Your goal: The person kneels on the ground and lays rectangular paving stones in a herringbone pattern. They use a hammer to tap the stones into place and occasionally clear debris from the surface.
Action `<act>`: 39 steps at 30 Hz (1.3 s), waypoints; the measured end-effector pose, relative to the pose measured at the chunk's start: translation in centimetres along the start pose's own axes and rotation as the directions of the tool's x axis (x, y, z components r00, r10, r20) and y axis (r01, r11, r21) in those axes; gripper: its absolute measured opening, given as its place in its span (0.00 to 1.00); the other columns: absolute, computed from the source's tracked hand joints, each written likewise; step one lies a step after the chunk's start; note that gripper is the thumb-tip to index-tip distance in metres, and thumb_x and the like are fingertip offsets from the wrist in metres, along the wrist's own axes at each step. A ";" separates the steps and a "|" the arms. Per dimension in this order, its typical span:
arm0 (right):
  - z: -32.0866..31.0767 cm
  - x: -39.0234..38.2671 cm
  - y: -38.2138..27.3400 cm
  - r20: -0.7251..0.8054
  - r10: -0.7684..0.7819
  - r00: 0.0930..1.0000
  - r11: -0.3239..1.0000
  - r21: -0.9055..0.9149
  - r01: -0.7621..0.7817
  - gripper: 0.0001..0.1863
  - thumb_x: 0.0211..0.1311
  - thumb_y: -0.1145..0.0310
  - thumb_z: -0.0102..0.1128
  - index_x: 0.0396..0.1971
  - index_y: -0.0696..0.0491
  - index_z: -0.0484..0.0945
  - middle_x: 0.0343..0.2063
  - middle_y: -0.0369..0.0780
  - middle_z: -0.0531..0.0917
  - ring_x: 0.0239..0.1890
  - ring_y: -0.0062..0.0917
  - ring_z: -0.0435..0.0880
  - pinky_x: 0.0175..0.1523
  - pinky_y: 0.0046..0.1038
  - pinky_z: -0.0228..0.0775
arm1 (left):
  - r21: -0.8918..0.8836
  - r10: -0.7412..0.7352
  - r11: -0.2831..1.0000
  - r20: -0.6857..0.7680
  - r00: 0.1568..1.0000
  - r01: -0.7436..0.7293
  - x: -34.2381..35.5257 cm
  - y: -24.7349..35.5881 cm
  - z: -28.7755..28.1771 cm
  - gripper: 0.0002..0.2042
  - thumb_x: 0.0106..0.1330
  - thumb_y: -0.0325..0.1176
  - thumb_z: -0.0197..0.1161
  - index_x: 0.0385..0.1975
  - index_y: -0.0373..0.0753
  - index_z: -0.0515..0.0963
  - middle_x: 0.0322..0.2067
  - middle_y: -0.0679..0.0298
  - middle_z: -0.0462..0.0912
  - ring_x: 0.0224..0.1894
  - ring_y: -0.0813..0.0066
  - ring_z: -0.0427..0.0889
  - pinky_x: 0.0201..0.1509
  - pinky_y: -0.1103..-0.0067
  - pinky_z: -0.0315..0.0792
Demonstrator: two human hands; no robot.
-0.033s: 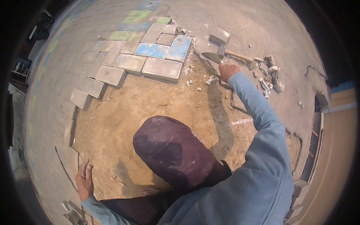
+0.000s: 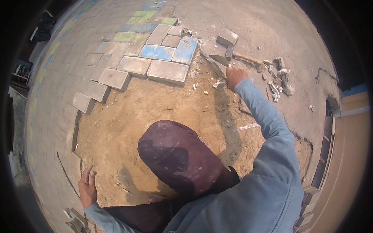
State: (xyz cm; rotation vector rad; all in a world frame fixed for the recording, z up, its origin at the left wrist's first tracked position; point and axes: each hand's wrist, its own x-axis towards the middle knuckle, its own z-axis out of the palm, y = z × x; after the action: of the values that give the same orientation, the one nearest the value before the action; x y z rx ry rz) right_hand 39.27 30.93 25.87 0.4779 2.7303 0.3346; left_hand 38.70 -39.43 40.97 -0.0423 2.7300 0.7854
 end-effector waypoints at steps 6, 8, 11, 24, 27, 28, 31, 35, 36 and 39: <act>7.0 5.5 -7.8 -0.096 0.205 0.974 0.947 0.271 -0.172 0.15 0.70 0.67 0.50 0.51 0.58 0.73 0.41 0.52 0.86 0.47 0.47 0.88 0.49 0.46 0.80 | 0.072 0.040 0.997 0.044 0.998 -0.043 1.1 1.6 0.8 0.20 0.78 0.39 0.57 0.60 0.30 0.78 0.54 0.45 0.84 0.58 0.57 0.82 0.65 0.68 0.72; 5.5 7.5 -7.1 0.001 0.125 0.992 0.954 0.275 -0.121 0.18 0.67 0.67 0.53 0.54 0.57 0.73 0.44 0.52 0.87 0.49 0.46 0.87 0.52 0.46 0.80 | 0.039 0.072 0.996 0.070 0.995 -0.075 0.6 2.1 0.8 0.20 0.78 0.39 0.57 0.60 0.31 0.78 0.54 0.45 0.84 0.59 0.56 0.82 0.65 0.68 0.72; -0.5 8.3 -2.2 0.177 -0.075 0.981 0.993 0.101 0.057 0.24 0.61 0.67 0.59 0.59 0.56 0.74 0.48 0.50 0.87 0.53 0.44 0.86 0.55 0.43 0.79 | -0.018 0.058 0.998 0.072 0.996 -0.057 0.4 2.2 0.8 0.19 0.78 0.39 0.56 0.60 0.32 0.78 0.54 0.45 0.84 0.58 0.56 0.82 0.64 0.68 0.72; -1.7 6.5 -5.3 0.172 -0.055 0.983 0.972 0.234 0.014 0.19 0.63 0.69 0.58 0.52 0.60 0.75 0.39 0.53 0.87 0.42 0.45 0.90 0.47 0.44 0.82 | 0.090 0.057 0.994 0.042 0.997 -0.061 0.4 1.0 0.5 0.19 0.78 0.39 0.56 0.59 0.31 0.78 0.53 0.44 0.85 0.58 0.56 0.83 0.64 0.68 0.73; -5.9 5.6 1.8 0.381 -0.069 0.922 0.925 0.370 -0.084 0.21 0.62 0.69 0.58 0.55 0.58 0.76 0.42 0.52 0.87 0.45 0.45 0.89 0.49 0.44 0.82 | 0.048 0.049 0.998 0.037 0.998 -0.051 0.5 1.0 0.5 0.19 0.78 0.39 0.56 0.59 0.31 0.78 0.53 0.44 0.85 0.58 0.56 0.83 0.64 0.68 0.72; -6.1 5.1 2.8 0.405 -0.036 0.914 0.953 0.290 -0.091 0.21 0.62 0.69 0.57 0.55 0.56 0.78 0.44 0.51 0.87 0.47 0.45 0.89 0.50 0.43 0.82 | 0.058 0.035 0.998 0.041 0.999 -0.037 0.7 1.0 0.4 0.19 0.78 0.39 0.56 0.59 0.31 0.79 0.53 0.44 0.85 0.58 0.56 0.83 0.64 0.68 0.72; -4.4 5.0 1.7 0.274 -0.023 0.961 0.998 0.060 0.007 0.22 0.61 0.69 0.59 0.56 0.56 0.76 0.44 0.51 0.87 0.48 0.46 0.88 0.51 0.44 0.81 | 0.081 0.031 0.996 0.047 0.998 -0.035 1.3 1.2 0.6 0.19 0.78 0.39 0.56 0.59 0.31 0.79 0.52 0.44 0.85 0.58 0.56 0.83 0.64 0.68 0.72; 0.0 6.2 -5.0 0.071 0.006 0.997 0.996 0.092 -0.013 0.23 0.60 0.69 0.60 0.55 0.59 0.75 0.45 0.53 0.87 0.48 0.45 0.88 0.53 0.45 0.80 | 0.027 0.108 0.994 0.042 0.993 -0.109 1.0 1.6 0.9 0.19 0.78 0.39 0.56 0.59 0.31 0.79 0.52 0.44 0.85 0.58 0.56 0.83 0.64 0.68 0.73; -0.1 6.6 -5.3 0.142 -0.011 0.990 0.987 0.161 -0.012 0.25 0.58 0.68 0.61 0.57 0.59 0.75 0.45 0.54 0.87 0.48 0.45 0.88 0.53 0.45 0.80 | 0.056 0.055 0.997 0.039 0.998 -0.057 0.8 1.7 1.1 0.19 0.78 0.39 0.56 0.59 0.31 0.79 0.52 0.44 0.85 0.58 0.56 0.83 0.64 0.68 0.73; -2.6 6.8 -2.0 0.200 -0.151 0.968 0.982 -0.079 0.169 0.30 0.55 0.68 0.61 0.61 0.57 0.74 0.42 0.54 0.87 0.46 0.45 0.88 0.51 0.44 0.80 | 0.048 0.004 0.999 0.060 0.998 -0.006 0.4 1.7 1.2 0.19 0.78 0.39 0.56 0.59 0.31 0.79 0.52 0.44 0.85 0.58 0.56 0.83 0.64 0.68 0.73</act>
State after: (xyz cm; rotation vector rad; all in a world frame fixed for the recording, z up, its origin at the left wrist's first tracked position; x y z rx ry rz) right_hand 31.72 31.10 25.69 0.2472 2.5308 0.3543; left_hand 38.46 -37.33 40.74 -0.0016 2.6925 0.7101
